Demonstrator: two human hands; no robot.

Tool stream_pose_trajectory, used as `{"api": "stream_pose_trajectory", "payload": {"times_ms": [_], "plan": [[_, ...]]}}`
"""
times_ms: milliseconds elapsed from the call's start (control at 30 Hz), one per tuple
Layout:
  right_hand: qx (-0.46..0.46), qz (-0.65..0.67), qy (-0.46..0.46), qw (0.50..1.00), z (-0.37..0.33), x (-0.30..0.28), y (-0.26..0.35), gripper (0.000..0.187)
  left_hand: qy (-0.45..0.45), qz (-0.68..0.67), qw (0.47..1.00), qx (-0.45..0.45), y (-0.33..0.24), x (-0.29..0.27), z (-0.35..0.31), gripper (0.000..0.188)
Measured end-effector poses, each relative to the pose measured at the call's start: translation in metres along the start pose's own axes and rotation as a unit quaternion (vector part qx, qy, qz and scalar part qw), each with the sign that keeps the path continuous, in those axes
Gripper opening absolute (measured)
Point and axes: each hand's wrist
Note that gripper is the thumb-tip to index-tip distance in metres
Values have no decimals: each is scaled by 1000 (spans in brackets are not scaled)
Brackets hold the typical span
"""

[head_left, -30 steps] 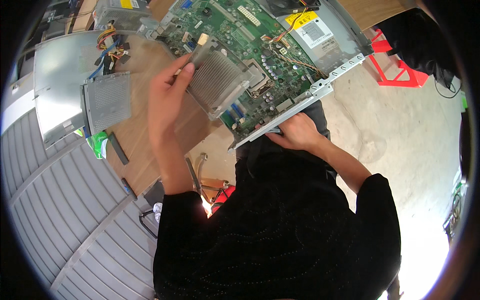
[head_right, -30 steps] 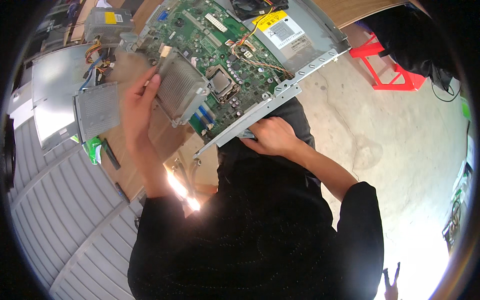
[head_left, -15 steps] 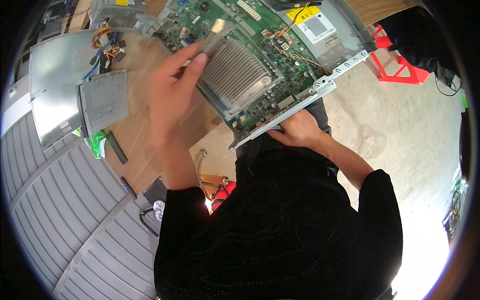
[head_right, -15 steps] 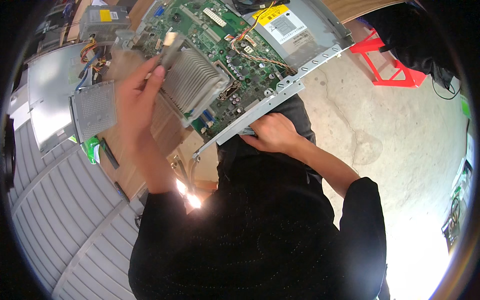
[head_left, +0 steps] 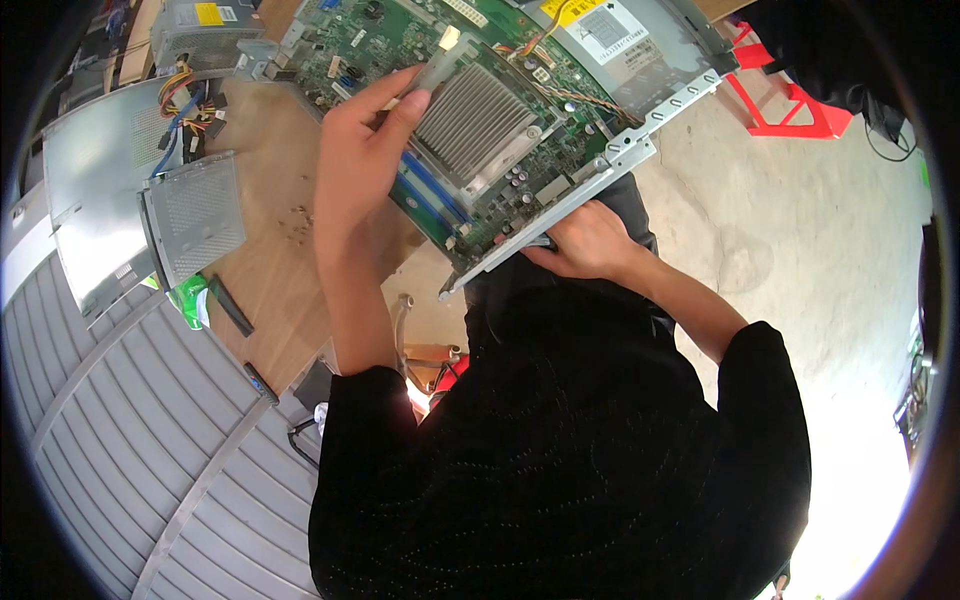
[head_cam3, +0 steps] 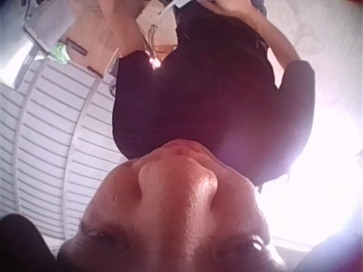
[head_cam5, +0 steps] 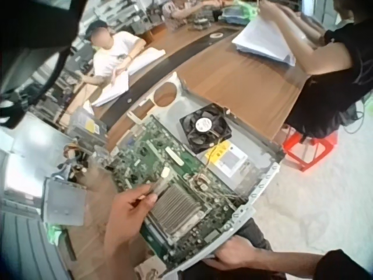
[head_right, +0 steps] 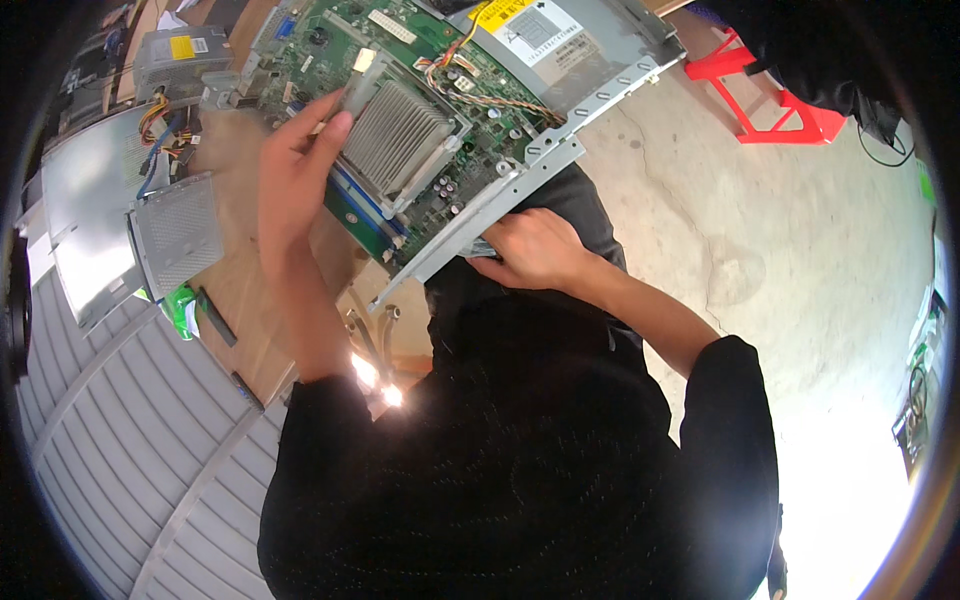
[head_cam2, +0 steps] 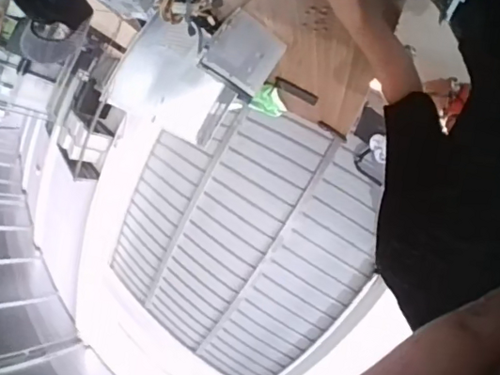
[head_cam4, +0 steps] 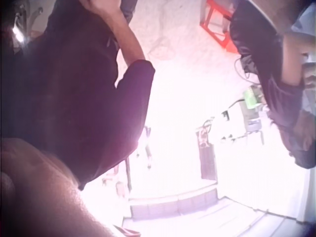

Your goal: The person disassembles a computer by removing internal components. The person uses a screwdriver to remove screws from the power supply and heat sink, detaches the cooling fan from the chassis, and unplugs various cables from the motherboard.

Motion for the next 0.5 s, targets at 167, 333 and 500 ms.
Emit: {"api": "stream_pose_trajectory", "payload": {"times_ms": [167, 333, 500], "plan": [[6, 2, 13, 1000, 0, -3, 3, 35, -5, -4, 1000, -19, 0, 2, -2, 30], [4, -1, 9, 1000, -1, -3, 2, 36, -2, 74, 997, 2, -9, 5, -3, 29], [3, 14, -5, 1000, 0, 0, 2, 37, -29, 77, 997, 12, -9, 8, -5, 28]]}}
Point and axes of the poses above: each hand's wrist, its own z-axis towards the middle knuckle, its own x-axis out of the palm, y = z × x, and after that the axes turned 2 degrees about x, right-handed
